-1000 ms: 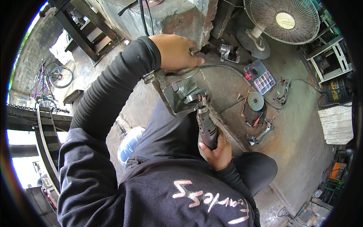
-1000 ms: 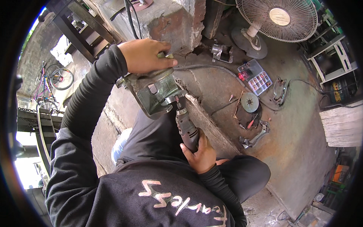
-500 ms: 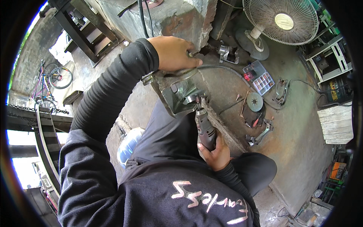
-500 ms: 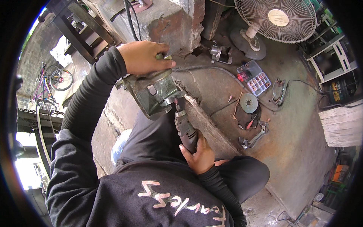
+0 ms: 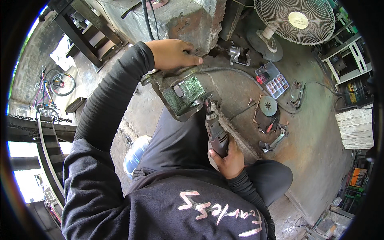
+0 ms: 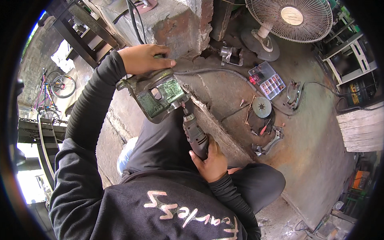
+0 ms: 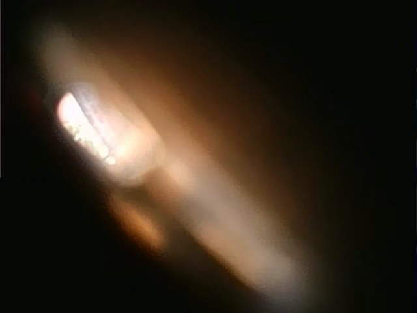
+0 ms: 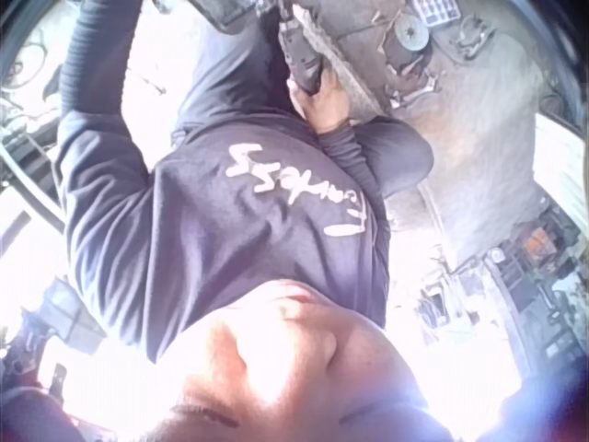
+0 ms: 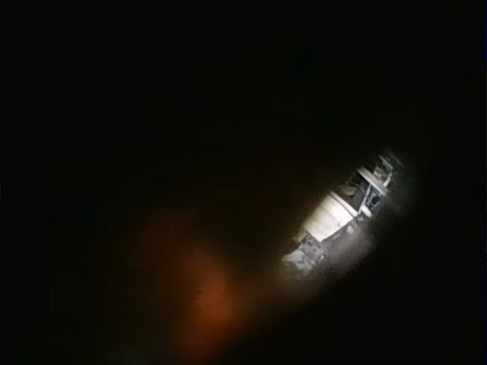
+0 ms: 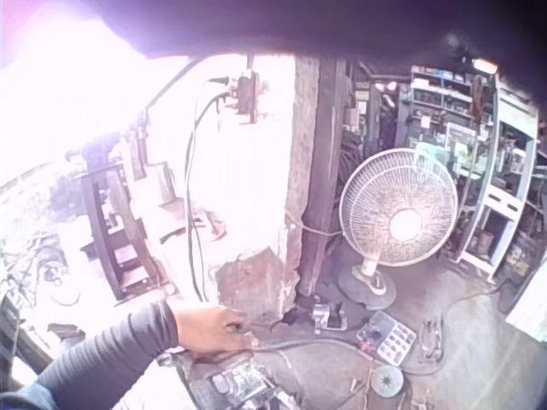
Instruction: The person sits on the floor and uses a rotary tool to grind and smooth the surface of a metal automotive part. They rotate the part to access different areas and continue grinding until the end of the clip.
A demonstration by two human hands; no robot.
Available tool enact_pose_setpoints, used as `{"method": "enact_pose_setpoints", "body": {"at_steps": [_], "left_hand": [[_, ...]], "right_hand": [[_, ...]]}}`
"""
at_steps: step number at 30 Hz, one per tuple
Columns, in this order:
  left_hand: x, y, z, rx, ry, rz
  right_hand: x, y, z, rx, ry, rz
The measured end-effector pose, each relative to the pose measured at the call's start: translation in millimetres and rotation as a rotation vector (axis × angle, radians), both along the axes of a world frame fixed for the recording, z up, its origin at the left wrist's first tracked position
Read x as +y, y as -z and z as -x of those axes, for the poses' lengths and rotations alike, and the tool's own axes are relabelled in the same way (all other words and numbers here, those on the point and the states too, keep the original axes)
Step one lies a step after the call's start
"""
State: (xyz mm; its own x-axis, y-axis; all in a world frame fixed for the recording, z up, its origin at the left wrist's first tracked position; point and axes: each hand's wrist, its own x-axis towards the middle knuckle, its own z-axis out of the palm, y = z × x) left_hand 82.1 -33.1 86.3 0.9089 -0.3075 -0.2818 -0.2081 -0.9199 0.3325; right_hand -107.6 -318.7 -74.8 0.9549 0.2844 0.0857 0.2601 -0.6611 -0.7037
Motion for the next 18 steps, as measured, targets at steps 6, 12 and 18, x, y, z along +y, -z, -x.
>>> {"method": "enact_pose_setpoints", "body": {"at_steps": [6, 12, 18], "left_hand": [[0.5, -4.4, -0.2, 0.058, -0.016, -0.014], [-2.6, 0.0, 2.4, -0.066, 0.03, -0.017], [-5.2, -1.0, 5.7, -0.088, 0.084, -0.037]], "right_hand": [[1.4, -3.3, -0.6, 0.014, -0.004, -0.032], [0.3, -4.0, -0.9, 0.035, -0.008, -0.042], [-1.4, 0.5, 0.6, 0.022, 0.001, -0.046]]}}
